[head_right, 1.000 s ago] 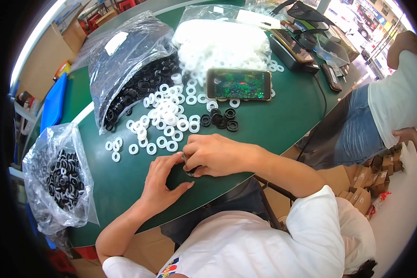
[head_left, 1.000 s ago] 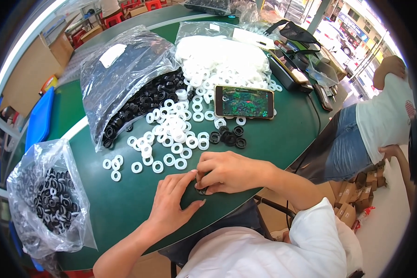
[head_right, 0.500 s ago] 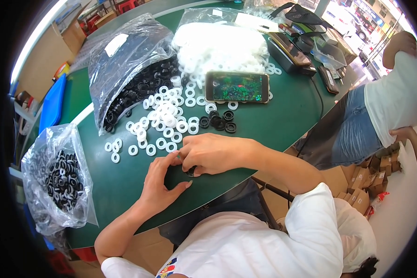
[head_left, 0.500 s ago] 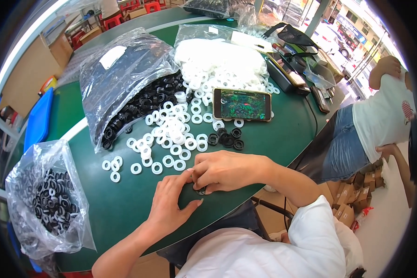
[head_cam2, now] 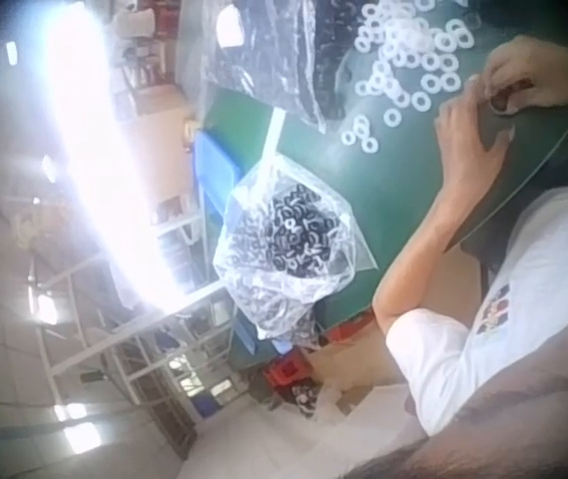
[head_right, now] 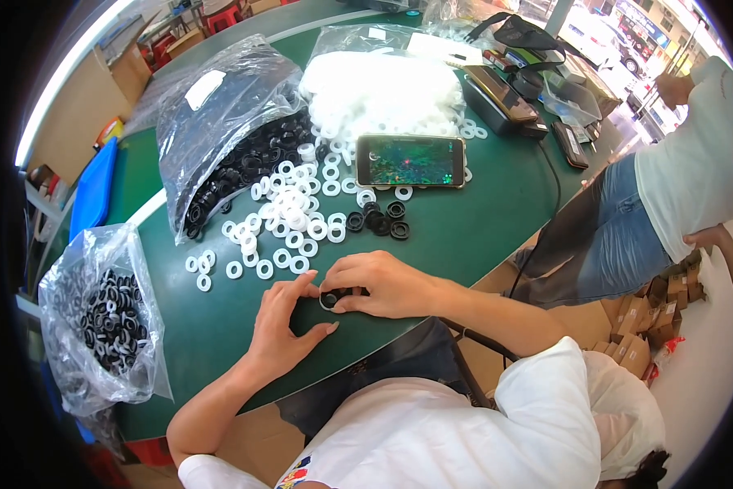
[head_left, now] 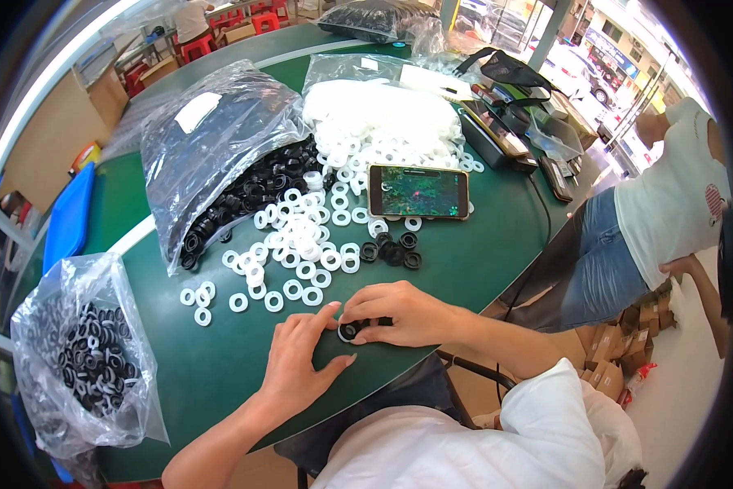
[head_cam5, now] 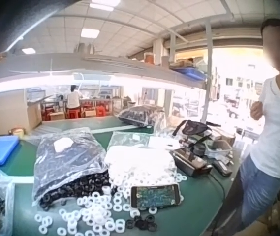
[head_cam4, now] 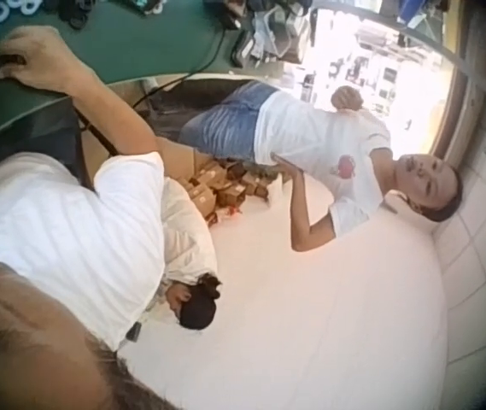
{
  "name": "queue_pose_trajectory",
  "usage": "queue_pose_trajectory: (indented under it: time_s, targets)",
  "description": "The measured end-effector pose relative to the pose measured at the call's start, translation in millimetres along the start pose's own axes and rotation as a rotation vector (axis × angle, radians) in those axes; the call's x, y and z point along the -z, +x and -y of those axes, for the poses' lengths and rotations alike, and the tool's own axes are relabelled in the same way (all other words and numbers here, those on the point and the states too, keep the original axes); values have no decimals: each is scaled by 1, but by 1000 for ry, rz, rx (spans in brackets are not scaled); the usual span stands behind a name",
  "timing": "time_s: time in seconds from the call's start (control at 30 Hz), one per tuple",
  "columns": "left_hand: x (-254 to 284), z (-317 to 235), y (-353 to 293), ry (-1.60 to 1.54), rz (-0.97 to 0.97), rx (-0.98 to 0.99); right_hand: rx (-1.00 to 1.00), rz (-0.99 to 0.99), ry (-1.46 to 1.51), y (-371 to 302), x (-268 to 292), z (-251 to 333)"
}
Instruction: The person assembles small black and white plastic washers and rubber rings by hand on a workbench.
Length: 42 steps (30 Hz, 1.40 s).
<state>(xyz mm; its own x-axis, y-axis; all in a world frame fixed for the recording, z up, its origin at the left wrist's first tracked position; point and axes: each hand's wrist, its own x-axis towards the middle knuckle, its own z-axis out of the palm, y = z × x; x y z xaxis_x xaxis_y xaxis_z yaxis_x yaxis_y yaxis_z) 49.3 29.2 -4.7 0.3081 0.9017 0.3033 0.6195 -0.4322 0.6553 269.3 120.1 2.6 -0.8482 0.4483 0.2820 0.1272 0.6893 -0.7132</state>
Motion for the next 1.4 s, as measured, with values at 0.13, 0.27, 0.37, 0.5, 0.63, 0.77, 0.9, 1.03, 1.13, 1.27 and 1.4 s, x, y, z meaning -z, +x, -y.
queue_pose_trajectory:
  time_s: [0.13,0.27,0.37,0.5,0.63,0.77,0.9,1.03,1.13,1.27,1.4]
  targets:
    - [-5,3,-6,-401,18,222,-143,-187,242,-6,-11,6]
    - [-5,-2,-6,-583,10,263,-90,-243,183,-10,-16,-1]
    - [-7,-7,-8,-625,-19,210,-27,-263,164,-8,-18,-2]
    - [-7,-8,-9,-614,-55,189,18,-277,77,-7,-20,5]
    - [-9,-6,-5,-472,-166,78,180,-441,-173,-5,-30,16]
    - [-6,-4,-2,-215,-243,-42,179,-473,-176,-2,-27,19]
    - [-3,-2,-2,-211,-238,-25,95,-399,-37,-9,-18,17]
    - [-6,1,-2,-272,-271,-88,76,-412,31,-8,-18,22]
    - [-8,3,-2,-280,-278,-107,56,-412,46,-9,-19,21]
    - [-5,-3,-4,-269,-231,-70,56,-397,10,-10,-22,21]
    - [0,-6,-5,-201,-203,-84,77,-368,1,-12,-23,20]
